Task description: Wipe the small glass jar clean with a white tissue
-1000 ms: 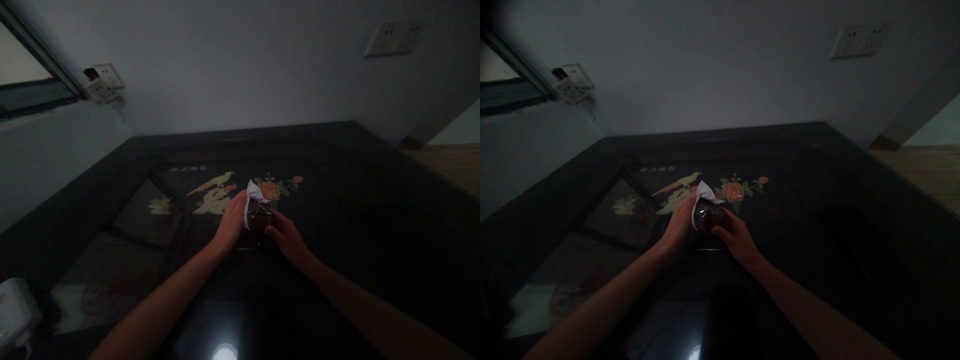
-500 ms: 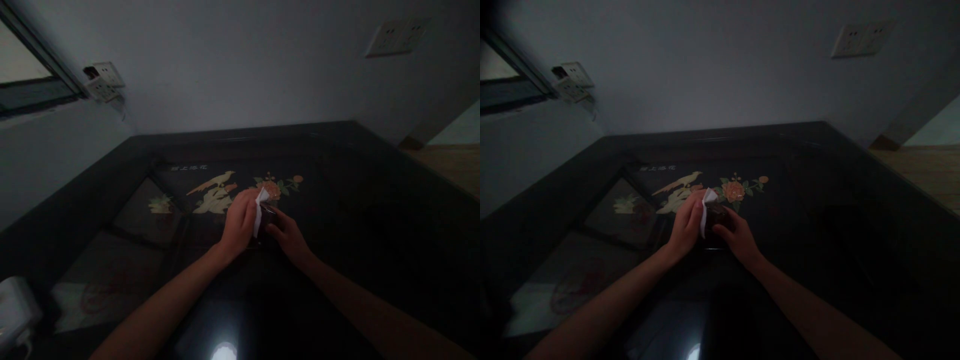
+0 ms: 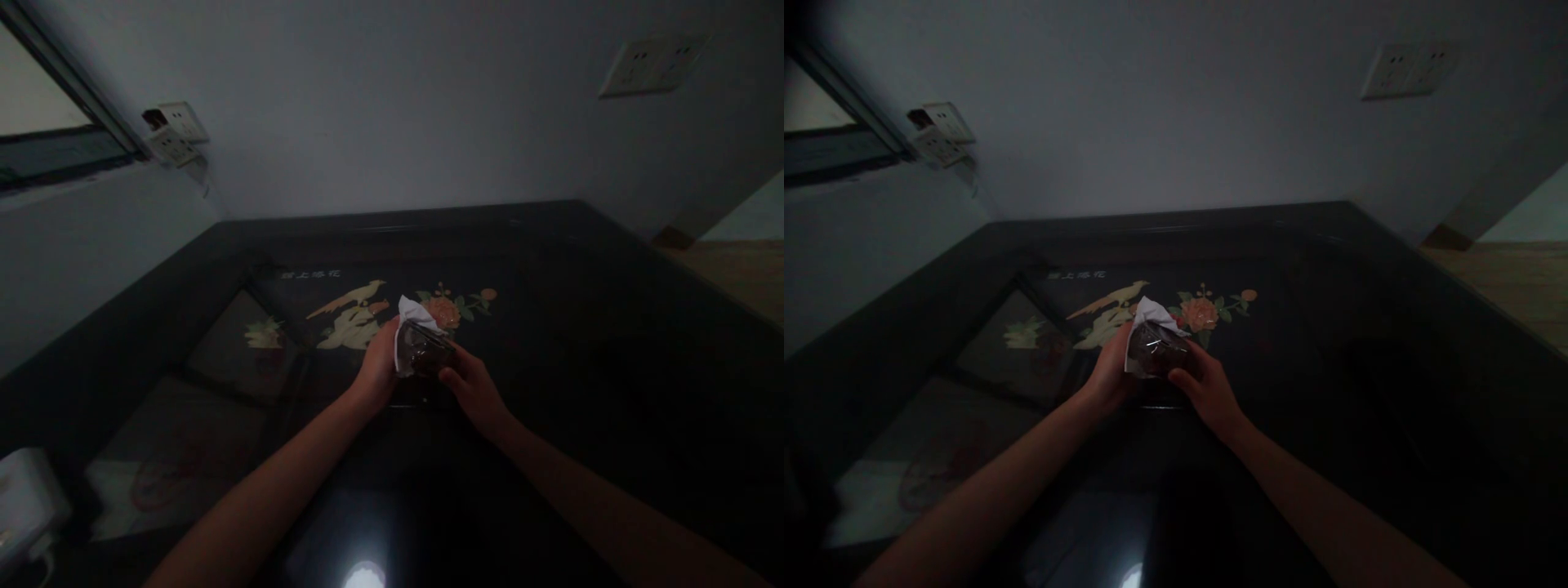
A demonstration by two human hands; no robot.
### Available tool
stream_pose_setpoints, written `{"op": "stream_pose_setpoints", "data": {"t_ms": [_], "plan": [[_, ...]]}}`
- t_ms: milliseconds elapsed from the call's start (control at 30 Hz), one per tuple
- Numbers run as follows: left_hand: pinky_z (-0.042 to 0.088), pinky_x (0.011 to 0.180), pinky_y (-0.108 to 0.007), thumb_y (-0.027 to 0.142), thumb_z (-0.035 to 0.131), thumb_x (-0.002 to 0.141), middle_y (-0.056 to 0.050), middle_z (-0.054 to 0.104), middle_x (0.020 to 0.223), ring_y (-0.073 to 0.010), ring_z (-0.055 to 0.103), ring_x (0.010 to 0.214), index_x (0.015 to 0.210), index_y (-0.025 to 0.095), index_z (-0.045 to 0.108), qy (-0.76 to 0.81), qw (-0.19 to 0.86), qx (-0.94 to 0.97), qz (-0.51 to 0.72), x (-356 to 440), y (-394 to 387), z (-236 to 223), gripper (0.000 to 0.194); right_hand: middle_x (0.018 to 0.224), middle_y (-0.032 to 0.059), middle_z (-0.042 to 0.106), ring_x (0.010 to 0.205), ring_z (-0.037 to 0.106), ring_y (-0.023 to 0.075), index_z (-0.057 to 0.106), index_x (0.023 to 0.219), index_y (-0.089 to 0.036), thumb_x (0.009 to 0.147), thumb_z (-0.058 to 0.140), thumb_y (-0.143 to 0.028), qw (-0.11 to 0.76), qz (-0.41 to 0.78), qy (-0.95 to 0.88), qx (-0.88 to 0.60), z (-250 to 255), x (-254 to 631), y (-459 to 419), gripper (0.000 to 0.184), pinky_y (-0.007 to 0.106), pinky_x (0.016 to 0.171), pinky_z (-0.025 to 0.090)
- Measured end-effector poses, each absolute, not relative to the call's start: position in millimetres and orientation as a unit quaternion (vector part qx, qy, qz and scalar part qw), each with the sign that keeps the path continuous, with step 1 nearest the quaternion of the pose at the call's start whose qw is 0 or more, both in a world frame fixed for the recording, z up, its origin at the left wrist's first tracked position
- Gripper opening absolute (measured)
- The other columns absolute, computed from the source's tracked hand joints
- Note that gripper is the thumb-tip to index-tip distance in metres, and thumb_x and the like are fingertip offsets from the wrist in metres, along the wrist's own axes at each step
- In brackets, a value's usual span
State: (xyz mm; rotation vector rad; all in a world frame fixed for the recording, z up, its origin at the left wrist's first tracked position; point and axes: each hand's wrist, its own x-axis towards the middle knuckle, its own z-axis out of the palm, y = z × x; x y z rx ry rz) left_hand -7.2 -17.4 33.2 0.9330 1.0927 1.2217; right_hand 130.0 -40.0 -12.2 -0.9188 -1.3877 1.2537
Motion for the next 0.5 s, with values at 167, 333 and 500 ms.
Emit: {"op": "stream_pose_setpoints", "data": {"t_ms": [167, 333, 500], "plan": [[0.047, 0.069, -0.026, 0.040, 0.037, 0.091, -0.004, 0.065, 0.084, -0.0159, 0.059, 0.076, 0.083, 0.016, 0.060, 0.478, 0.456, 0.531, 0.531, -8.6, -29.5, 37.8, 0.033, 0.109, 0.0107, 0.070, 0.102, 0.064, 0.0292, 0.062, 0.115, -0.018, 0.070, 0.063, -0.065, 0.506, 0.517, -0.587, -0.364, -11.5, 130.9, -41.0, 0.065, 0.041, 0.090, 0.049], [0.044, 0.089, -0.033, 0.034, 0.026, 0.096, -0.011, 0.064, 0.107, -0.0192, 0.058, 0.100, 0.104, 0.015, 0.059, 0.424, 0.274, 0.693, 0.515, -12.0, -34.3, 34.9, 0.039, 0.107, 0.0098, 0.070, 0.102, 0.063, 0.0295, 0.061, 0.115, -0.017, 0.069, 0.065, -0.063, 0.503, 0.526, -0.580, -0.366, -12.1, 130.4, -40.2, 0.066, 0.041, 0.089, 0.049], [0.035, 0.103, -0.041, 0.024, 0.033, 0.094, -0.010, 0.065, 0.112, -0.0192, 0.056, 0.109, 0.104, 0.016, 0.060, 0.317, 0.103, 0.805, 0.490, -15.7, -30.7, 30.8, 0.030, 0.102, 0.0073, 0.072, 0.095, 0.065, 0.0278, 0.063, 0.109, -0.018, 0.071, 0.066, -0.058, 0.499, 0.520, -0.581, -0.378, -13.1, 129.9, -39.2, 0.056, 0.039, 0.084, 0.051]]}}
